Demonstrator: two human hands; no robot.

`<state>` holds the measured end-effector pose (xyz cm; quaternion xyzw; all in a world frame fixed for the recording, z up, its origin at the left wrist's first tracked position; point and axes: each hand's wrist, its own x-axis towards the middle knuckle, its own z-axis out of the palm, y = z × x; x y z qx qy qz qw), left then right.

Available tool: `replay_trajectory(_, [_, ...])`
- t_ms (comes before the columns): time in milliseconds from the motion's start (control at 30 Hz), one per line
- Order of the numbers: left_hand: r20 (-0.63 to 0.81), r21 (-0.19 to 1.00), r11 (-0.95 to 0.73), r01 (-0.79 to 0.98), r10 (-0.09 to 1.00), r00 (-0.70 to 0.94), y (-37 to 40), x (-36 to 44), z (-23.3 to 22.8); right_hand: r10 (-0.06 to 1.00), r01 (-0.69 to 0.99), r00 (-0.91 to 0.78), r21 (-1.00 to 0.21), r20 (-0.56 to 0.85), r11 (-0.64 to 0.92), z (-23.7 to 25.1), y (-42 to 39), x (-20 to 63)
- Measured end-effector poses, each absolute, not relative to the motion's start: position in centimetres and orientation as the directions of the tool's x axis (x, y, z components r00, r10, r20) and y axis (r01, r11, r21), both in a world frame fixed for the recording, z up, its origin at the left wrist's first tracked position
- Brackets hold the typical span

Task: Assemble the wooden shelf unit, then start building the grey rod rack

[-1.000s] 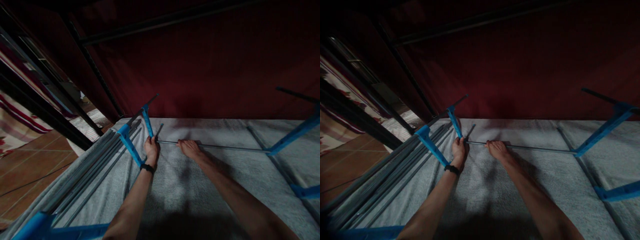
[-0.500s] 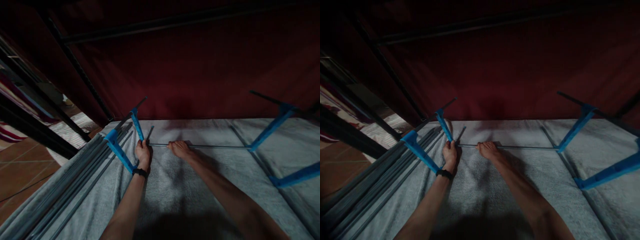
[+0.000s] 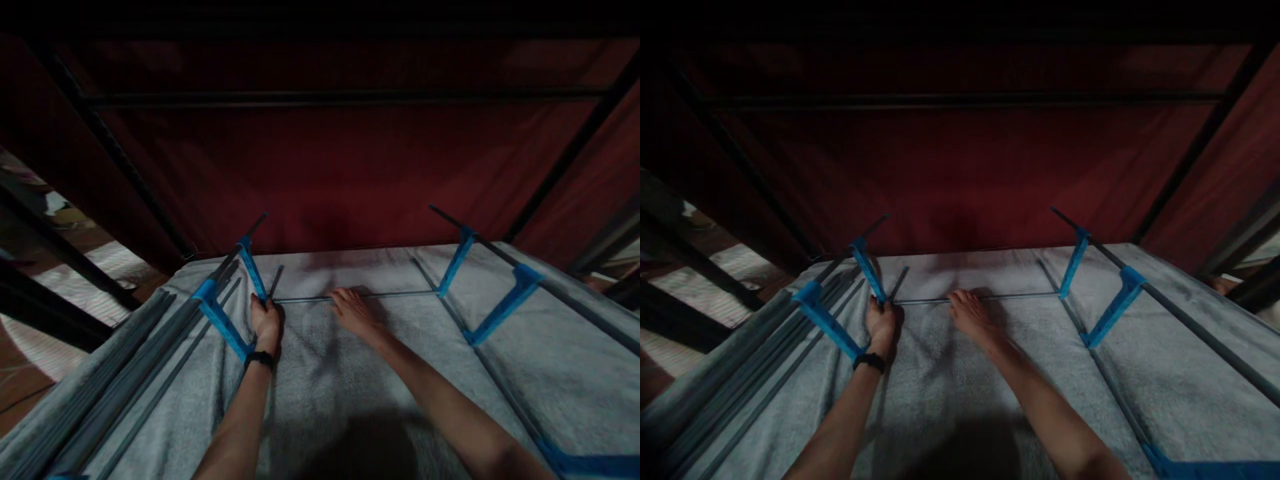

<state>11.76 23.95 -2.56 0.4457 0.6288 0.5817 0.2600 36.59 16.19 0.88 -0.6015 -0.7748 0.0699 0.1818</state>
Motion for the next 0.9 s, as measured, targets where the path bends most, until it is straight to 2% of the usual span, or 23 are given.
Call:
replay_trajectory(100, [0.225, 0.932, -0.032, 0.362, 0.832, -0.507, 21.6, 12.7, -0.8, 0.97, 0.828, -0.051, -0.533, 0.237, 0.174, 0.7, 11.9, 40.4])
replay_trajectory(167, [0.256, 0.918, -0.068, 0.392, 0.853, -0.454, 19.2, 13.8, 0.4, 0.972, 0.725, 0.086, -0.683, 0.22, 0.09, 0.7, 8.4, 42.8])
replay_trajectory(267, [0.273, 0.924, -0.172, 0.341, 0.922, -0.273, 13.8, 16.1, 1.5, 0.933, 0.509, 0.315, -0.861, 0.175, -0.01, 1.3, 1.4, 45.5])
replay_trajectory(367, [0.275, 0.927, -0.268, 0.261, 0.961, 0.011, 6.7, 18.2, 1.6, 0.845, 0.314, 0.525, -0.946, 0.103, -0.08, 1.8, -7.4, 46.5])
replay_trajectory(467, [0.273, 0.897, -0.332, 0.293, 0.936, 0.224, -0.3, 19.3, 1.1, 0.696, 0.213, 0.718, -0.962, 0.035, -0.171, 1.0, -16.2, 46.2])
replay_trajectory(533, [0.256, 0.878, -0.358, 0.317, 0.912, 0.321, -4.1, 19.6, 0.5, 0.571, 0.219, 0.819, -0.946, 0.045, -0.239, -0.1, -21.1, 46.1])
replay_trajectory(600, [0.216, 0.861, -0.367, 0.351, 0.89, 0.401, -6.7, 19.9, -0.1, 0.507, 0.263, 0.859, -0.915, 0.077, -0.307, -1.4, -24.5, 46.5])
replay_trajectory(767, [0.156, 0.77, -0.455, 0.447, 0.814, 0.559, -9.6, 22.1, -0.4, 0.518, 0.389, 0.845, -0.813, 0.13, -0.432, -2.4, -26.0, 49.3])
replay_trajectory(900, [0.109, 0.656, -0.568, 0.497, 0.723, 0.682, -10.0, 25.0, 0.1, 0.488, 0.378, 0.863, -0.806, 0.129, -0.456, -1.6, -22.6, 51.8])
